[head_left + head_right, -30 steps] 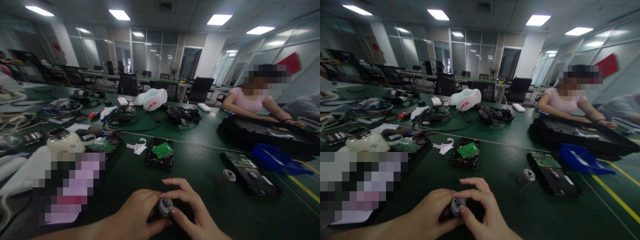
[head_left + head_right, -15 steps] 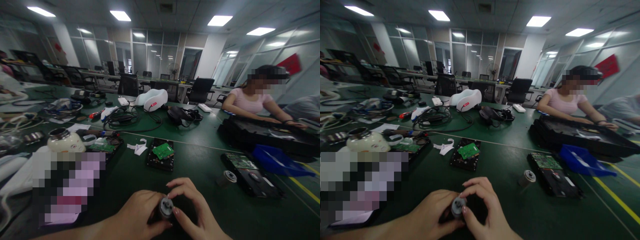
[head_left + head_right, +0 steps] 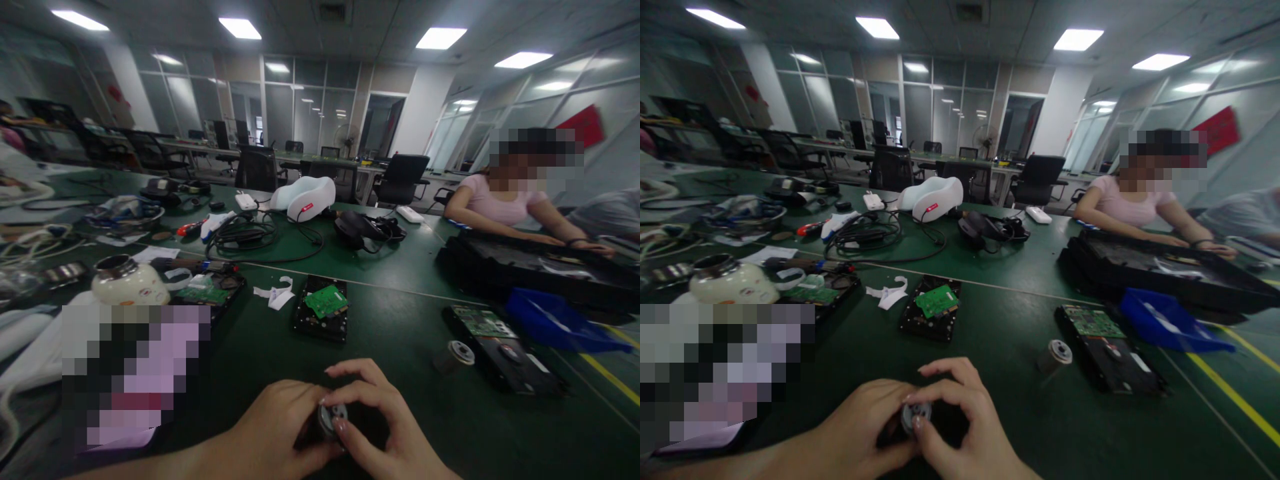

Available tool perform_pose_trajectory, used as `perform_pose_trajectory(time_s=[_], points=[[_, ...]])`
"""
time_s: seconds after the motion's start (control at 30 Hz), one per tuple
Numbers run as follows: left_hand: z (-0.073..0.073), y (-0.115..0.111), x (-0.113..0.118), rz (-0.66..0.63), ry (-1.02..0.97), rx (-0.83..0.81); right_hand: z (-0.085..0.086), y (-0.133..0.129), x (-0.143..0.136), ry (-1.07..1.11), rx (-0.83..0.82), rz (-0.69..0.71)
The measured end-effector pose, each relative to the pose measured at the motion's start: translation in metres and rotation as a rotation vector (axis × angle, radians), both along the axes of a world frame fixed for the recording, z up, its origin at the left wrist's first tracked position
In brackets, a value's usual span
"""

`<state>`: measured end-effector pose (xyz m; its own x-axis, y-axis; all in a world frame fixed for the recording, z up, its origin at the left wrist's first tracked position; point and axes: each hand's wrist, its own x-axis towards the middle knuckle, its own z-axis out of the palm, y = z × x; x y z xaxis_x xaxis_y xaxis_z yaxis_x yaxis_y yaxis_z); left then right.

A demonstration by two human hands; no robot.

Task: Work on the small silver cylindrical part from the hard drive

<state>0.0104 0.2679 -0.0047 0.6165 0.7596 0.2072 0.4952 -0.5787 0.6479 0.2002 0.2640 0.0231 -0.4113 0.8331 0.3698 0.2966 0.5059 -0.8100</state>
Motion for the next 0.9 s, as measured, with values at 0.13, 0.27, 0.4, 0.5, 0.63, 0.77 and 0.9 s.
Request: perform_pose_trajectory(time_s=[0.13, 0.27, 0.4, 0.5, 0.63, 0.77, 0.9], points=[[-0.001, 0.001, -0.001, -0.011, -0.019, -0.001, 0.003, -0.001, -0.003, 0.007, -0.056, -0.037], [-0.001, 0.001, -0.001, -0.015, -0.052, -0.041, 0.002, 0.001, -0.006, 0.061, -0.204, -0.071], [-0.002, 0.001, -0.001, -0.010, -0.056, -0.071, -0.001, 0.002, -0.007, 0.125, -0.274, -0.051], [-0.002, 0.001, -0.001, -0.016, -0.046, -0.078, -0.003, 0.001, -0.007, 0.158, -0.294, -0.045], [-0.001, 0.001, -0.001, -0.004, -0.030, -0.077, -0.002, -0.001, -0.006, 0.178, -0.282, -0.033], [0.002, 0.000, 0.000, 0.004, 0.010, -0.054, -0.001, 0.008, 0.002, 0.172, -0.194, -0.070], [0.005, 0.000, 0.000, 0.017, 0.050, -0.034, -0.008, 0.026, 0.014, -0.008, -0.022, -0.197]])
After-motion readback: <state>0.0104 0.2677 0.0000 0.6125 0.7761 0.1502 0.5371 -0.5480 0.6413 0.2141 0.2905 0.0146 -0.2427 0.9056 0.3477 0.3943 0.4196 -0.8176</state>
